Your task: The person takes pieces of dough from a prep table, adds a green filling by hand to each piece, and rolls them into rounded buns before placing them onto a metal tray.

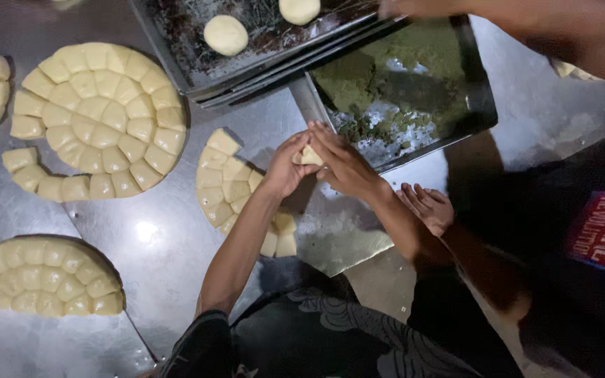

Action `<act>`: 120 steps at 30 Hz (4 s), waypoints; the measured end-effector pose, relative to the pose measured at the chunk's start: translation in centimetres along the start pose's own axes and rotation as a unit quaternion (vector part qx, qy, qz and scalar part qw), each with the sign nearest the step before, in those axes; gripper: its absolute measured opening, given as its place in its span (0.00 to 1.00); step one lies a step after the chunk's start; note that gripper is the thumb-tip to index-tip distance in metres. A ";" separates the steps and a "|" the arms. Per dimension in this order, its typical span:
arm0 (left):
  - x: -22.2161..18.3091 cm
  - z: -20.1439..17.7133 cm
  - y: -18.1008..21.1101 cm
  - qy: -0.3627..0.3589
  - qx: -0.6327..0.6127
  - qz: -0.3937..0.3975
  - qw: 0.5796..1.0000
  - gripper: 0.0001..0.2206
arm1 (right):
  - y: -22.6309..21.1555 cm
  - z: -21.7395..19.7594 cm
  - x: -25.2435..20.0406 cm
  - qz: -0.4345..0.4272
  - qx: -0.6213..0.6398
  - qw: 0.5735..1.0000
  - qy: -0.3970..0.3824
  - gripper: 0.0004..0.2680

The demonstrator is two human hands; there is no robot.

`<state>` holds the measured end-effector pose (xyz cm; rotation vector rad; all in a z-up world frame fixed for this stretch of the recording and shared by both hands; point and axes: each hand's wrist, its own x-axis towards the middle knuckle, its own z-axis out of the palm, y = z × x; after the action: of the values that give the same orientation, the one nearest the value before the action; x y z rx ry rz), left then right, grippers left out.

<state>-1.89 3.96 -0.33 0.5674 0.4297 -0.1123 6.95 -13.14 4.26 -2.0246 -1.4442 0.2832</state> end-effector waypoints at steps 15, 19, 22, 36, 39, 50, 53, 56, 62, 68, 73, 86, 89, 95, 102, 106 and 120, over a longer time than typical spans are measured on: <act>-1.5 0.6 1.1 -0.110 0.079 -0.157 0.978 0.19 | -1.9 -5.8 -1.4 -0.085 -0.094 0.992 -0.003 0.33; -0.8 0.3 0.3 -0.062 -0.018 -0.120 0.991 0.16 | -3.6 -6.4 -1.4 -0.096 -0.210 0.958 0.169 0.27; -1.1 0.6 0.0 -0.002 -0.040 -0.099 0.994 0.14 | -5.0 -4.5 -2.8 -0.090 -0.221 0.970 0.053 0.14; -3.7 1.6 -2.8 -0.042 0.081 0.047 0.995 0.13 | -1.4 -1.5 -0.9 0.301 0.304 0.894 0.135 0.27; -4.1 1.6 -2.5 -0.026 0.078 0.026 0.996 0.09 | -1.3 -0.5 -1.4 0.298 0.387 0.861 0.144 0.27; -4.5 1.3 -1.6 0.047 -0.019 0.003 0.999 0.27 | -5.6 0.4 -2.1 -0.096 -0.155 0.966 0.185 0.13; -4.8 1.0 -2.6 0.044 0.029 0.045 0.998 0.24 | -5.6 -0.3 -1.9 -0.124 -0.133 0.965 0.188 0.13; -5.2 2.1 -2.4 0.044 0.187 0.152 0.970 0.19 | -5.8 0.4 -1.8 -0.014 -0.022 0.972 0.233 0.14; -7.6 2.8 -2.1 -0.022 0.297 0.256 0.920 0.20 | -4.0 2.6 -1.6 0.287 0.590 0.711 0.254 0.21; -6.6 1.4 -1.3 0.014 0.323 0.216 0.921 0.21 | -4.1 2.8 -1.8 0.243 0.550 0.778 0.182 0.16; -6.9 2.2 -1.5 0.014 0.110 0.229 0.967 0.29 | -6.9 1.0 0.0 0.276 0.179 0.917 0.227 0.10; -8.4 1.7 -1.4 0.004 -0.129 0.203 0.971 0.34 | -7.7 3.6 -0.3 0.072 0.066 0.939 0.330 0.06; -8.2 2.4 -3.6 0.021 -0.073 0.337 0.938 0.34 | -8.7 5.2 -0.7 0.187 0.165 0.903 0.350 0.09; -8.5 1.6 -4.4 0.054 -0.031 0.414 0.908 0.23 | -15.5 4.3 -1.3 0.107 0.177 0.966 0.152 0.14; -15.3 0.1 0.0 -0.025 0.072 0.095 0.993 0.28 | -17.2 -5.4 3.2 -0.053 -0.013 0.998 -0.012 0.15; -17.7 1.2 0.9 0.014 0.114 0.045 0.992 0.30 | -17.5 -5.3 6.8 -0.027 0.054 0.969 -0.239 0.07; -19.2 -1.1 1.4 0.044 -0.109 0.138 0.983 0.19 | -20.0 1.3 0.2 -0.117 -0.085 0.986 0.083 0.12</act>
<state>-19.33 5.45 7.65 0.4124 0.4376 0.2249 -9.12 -8.42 15.27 -1.9317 -1.6250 -0.1092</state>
